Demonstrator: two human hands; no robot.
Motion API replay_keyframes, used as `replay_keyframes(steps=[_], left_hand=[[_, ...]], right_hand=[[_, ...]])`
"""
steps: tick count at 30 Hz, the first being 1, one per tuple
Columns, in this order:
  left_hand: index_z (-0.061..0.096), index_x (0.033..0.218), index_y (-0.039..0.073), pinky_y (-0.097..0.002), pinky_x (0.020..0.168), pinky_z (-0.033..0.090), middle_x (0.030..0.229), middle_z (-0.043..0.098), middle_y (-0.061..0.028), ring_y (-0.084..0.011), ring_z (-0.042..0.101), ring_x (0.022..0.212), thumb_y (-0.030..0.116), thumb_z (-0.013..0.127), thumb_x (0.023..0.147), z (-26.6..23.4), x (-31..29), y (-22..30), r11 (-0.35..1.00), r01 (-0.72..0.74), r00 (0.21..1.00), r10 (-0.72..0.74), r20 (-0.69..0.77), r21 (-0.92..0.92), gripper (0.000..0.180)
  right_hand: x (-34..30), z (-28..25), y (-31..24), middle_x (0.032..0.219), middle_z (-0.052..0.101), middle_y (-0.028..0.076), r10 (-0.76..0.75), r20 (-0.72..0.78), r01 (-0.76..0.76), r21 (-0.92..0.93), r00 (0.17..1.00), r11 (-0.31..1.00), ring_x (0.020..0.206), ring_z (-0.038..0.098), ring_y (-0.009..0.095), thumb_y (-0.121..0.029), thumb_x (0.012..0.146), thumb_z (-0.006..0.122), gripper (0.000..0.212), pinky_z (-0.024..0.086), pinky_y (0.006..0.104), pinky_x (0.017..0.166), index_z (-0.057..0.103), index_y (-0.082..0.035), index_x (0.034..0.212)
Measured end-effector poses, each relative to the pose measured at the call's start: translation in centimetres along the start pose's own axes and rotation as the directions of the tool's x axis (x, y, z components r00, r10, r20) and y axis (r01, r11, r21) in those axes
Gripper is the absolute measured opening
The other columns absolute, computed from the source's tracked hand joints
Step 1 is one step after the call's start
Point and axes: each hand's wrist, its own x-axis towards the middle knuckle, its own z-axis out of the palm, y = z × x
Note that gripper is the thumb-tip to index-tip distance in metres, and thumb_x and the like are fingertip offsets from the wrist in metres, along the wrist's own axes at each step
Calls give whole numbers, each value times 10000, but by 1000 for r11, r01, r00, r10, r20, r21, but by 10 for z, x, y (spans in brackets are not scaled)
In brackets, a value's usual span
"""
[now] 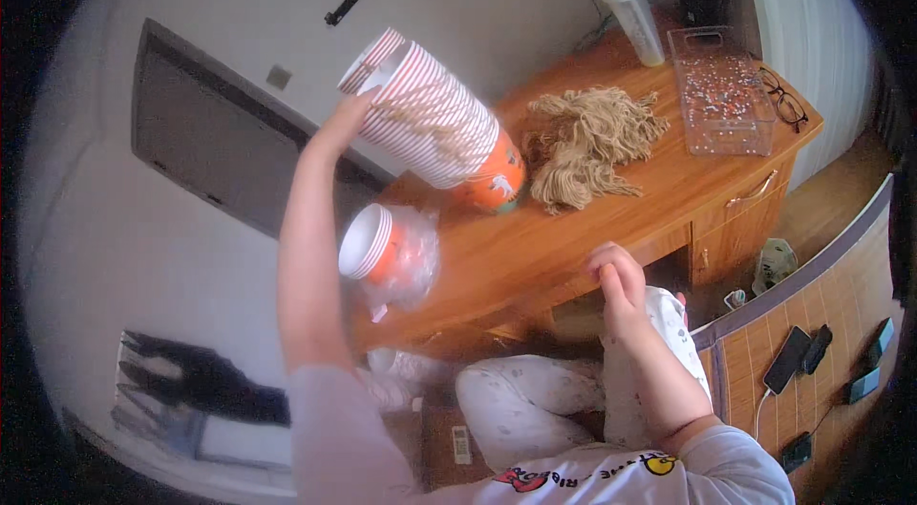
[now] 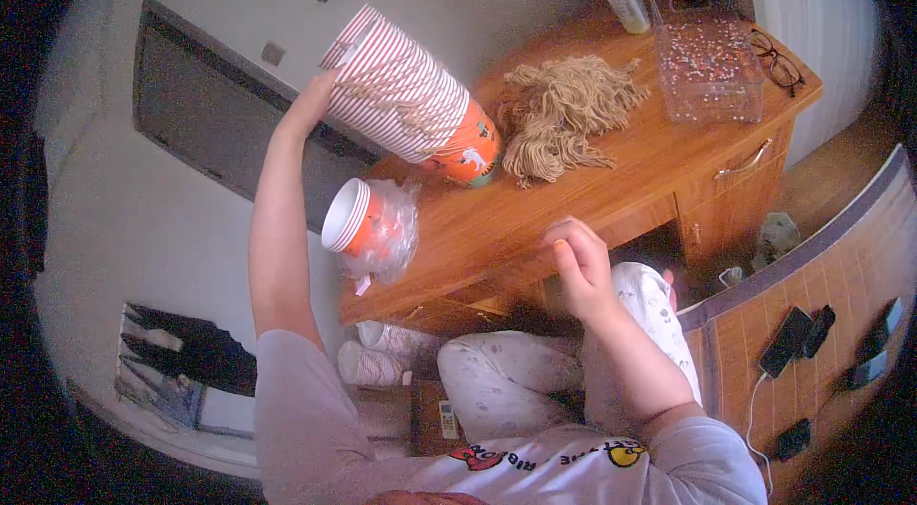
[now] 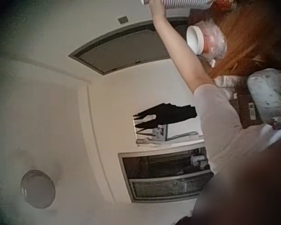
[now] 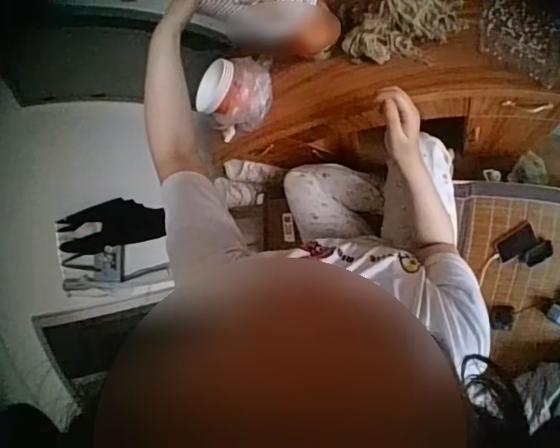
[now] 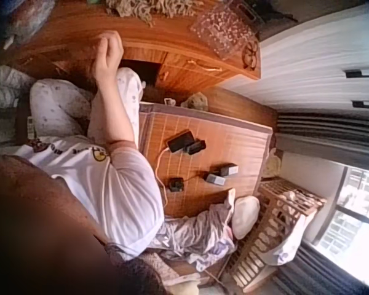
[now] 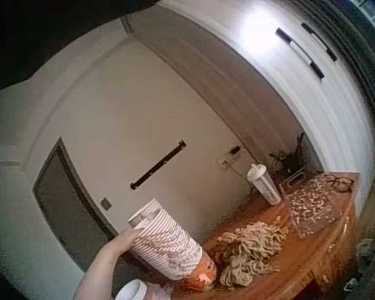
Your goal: Attaching string handles to orange and white paper buckets at a workspace.
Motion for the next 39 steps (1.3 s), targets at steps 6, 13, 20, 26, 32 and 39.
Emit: replay_keyframes(steps=[6,13,20,26,32,39], left_hand=[[626,1176,-7,-336,870,451,1044,672,-116,-225,613,969,488,485,929,3,-2,6,992,115,993,-115,0,-43,571],[610,1149,-8,-392,888,453,1091,619,-184,-324,594,997,384,482,972,33,-35,-7,908,-216,656,408,-635,360,449],[490,1312,30,-409,1030,400,1333,505,-183,-321,491,1230,339,681,860,47,-168,-125,934,181,873,-10,-487,307,580],[627,1128,30,-448,848,482,1030,648,-242,-398,617,994,282,553,931,65,-216,-119,847,299,953,-245,-178,440,328],[652,1033,36,-487,764,486,938,646,-246,-430,618,895,225,487,957,45,-225,-139,877,171,972,-75,-223,449,262],[572,894,35,-551,732,465,830,631,-251,-440,616,828,197,423,944,28,-217,-157,803,103,974,39,-225,587,226]], right_hand=[[-3,7,-2,795,565,110,34,-3,-34,21,999,999,764,544,218,-179,939,507,222,431,324,711,556,7,828],[0,-3,-1,744,512,121,81,17,-72,-288,997,955,718,506,288,-147,884,588,190,407,369,666,522,-2,780],[14,-14,9,841,573,100,-166,-112,12,-795,980,607,874,530,309,-154,798,667,134,390,422,770,576,-57,797],[18,-20,12,944,621,53,-283,-141,-22,-922,949,386,983,540,272,-200,789,694,135,373,419,863,645,-94,857],[48,8,2,928,603,41,-339,-79,46,-938,937,344,986,532,265,-209,789,684,120,364,430,872,643,-119,857],[151,-21,49,1106,616,71,-141,-76,-78,-997,987,-8,1085,541,290,-167,849,545,256,389,502,909,606,-135,1095]])
